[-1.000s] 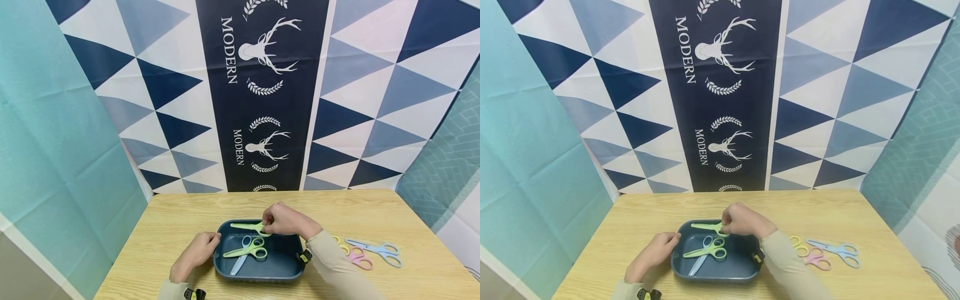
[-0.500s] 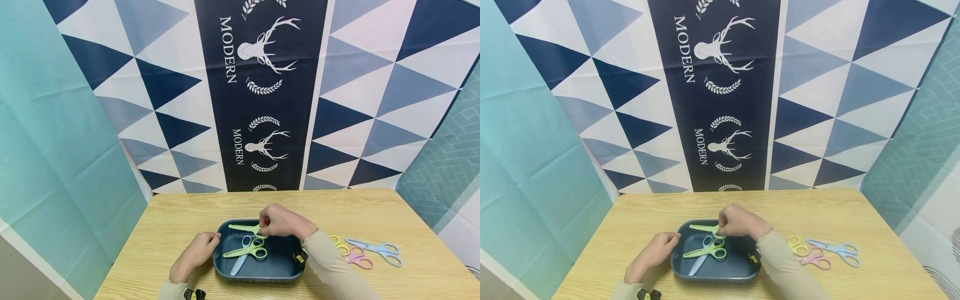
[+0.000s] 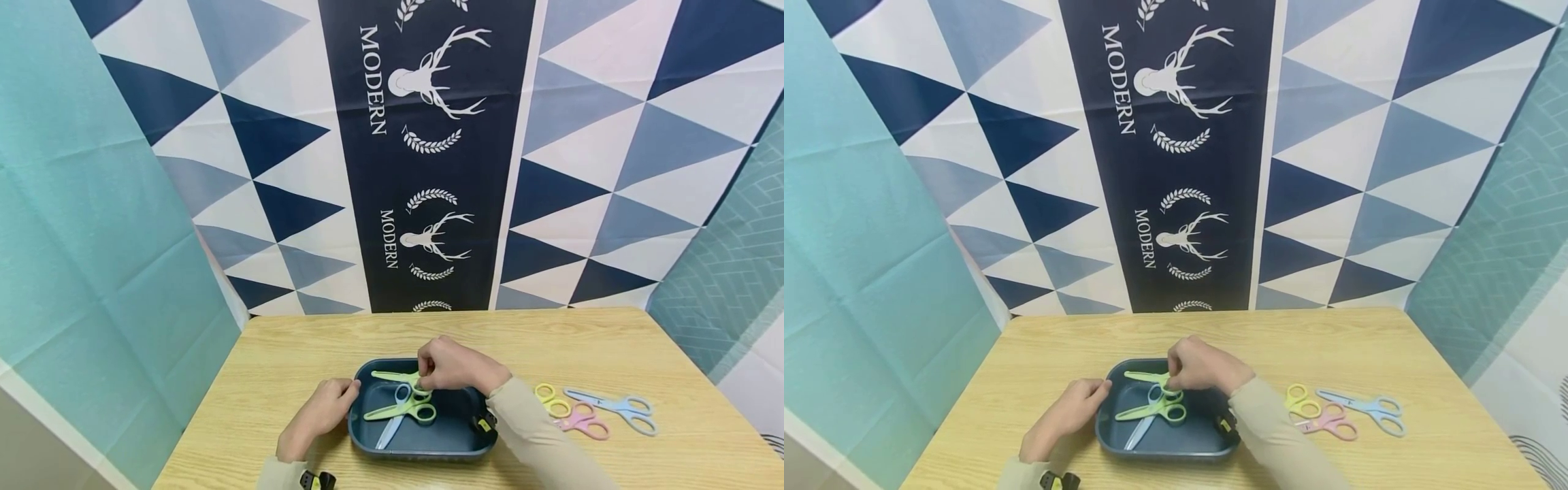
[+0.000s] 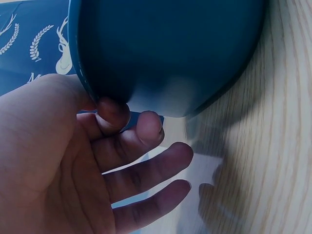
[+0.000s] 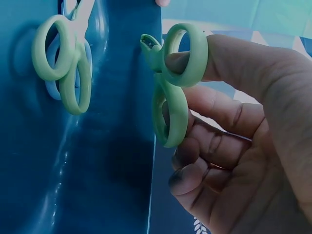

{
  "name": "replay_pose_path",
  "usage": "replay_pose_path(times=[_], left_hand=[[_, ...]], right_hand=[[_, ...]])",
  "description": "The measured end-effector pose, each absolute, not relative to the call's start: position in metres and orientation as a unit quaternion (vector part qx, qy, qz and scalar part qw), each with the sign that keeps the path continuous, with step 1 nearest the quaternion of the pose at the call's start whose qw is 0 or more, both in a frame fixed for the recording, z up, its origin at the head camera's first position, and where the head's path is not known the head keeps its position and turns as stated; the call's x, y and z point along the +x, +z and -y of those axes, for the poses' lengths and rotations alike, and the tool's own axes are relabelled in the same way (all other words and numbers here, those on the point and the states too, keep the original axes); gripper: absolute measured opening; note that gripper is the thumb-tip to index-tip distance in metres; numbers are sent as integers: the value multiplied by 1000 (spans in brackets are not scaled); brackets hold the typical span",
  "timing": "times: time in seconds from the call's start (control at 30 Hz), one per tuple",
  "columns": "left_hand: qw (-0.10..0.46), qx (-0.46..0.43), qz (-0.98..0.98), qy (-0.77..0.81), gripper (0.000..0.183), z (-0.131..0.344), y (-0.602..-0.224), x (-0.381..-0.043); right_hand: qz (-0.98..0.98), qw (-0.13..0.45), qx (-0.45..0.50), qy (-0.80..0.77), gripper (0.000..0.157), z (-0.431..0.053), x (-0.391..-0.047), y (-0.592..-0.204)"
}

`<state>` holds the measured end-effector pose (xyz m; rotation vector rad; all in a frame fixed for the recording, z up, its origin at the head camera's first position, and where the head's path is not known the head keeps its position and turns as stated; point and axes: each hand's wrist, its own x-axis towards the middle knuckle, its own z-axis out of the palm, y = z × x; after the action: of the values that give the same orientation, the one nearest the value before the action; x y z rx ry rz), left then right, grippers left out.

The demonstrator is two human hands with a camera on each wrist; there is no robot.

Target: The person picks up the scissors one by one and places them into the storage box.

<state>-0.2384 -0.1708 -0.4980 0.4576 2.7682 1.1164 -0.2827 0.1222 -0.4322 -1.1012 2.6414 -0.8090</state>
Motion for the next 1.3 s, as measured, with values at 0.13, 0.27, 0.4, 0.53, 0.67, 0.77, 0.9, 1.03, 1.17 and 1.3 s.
replay_pose_path(times=[0.13,0.27,0.4,0.53,0.67,0.77,0.9,1.03,1.17,1.3], left_hand=[[60,150,-915,370,46,171,-498,-237],[56,150,-915,369,46,171,-498,-236],[58,146,-916,369,46,171,-499,-237],[62,144,-915,371,46,171,-498,-238],[64,145,-914,373,46,171,-497,-238],[65,147,-913,374,47,170,-496,-237],[65,149,-913,373,48,170,-497,-237],[54,152,-916,366,48,170,-497,-237],[46,156,-918,362,49,169,-498,-237],[51,154,-917,365,48,170,-499,-236]], right_hand=[[-884,84,-372,-269,19,-120,-282,-435],[-883,83,-375,-269,20,-118,-282,-436],[-884,86,-374,-267,20,-117,-282,-437],[-886,85,-374,-263,20,-116,-281,-437],[-883,85,-376,-266,20,-115,-281,-437],[-881,91,-377,-272,20,-114,-281,-438],[-878,103,-376,-276,21,-112,-282,-442],[-873,117,-379,-282,21,-110,-281,-445],[-874,133,-376,-277,21,-107,-280,-448],[-878,146,-372,-264,21,-106,-278,-449]])
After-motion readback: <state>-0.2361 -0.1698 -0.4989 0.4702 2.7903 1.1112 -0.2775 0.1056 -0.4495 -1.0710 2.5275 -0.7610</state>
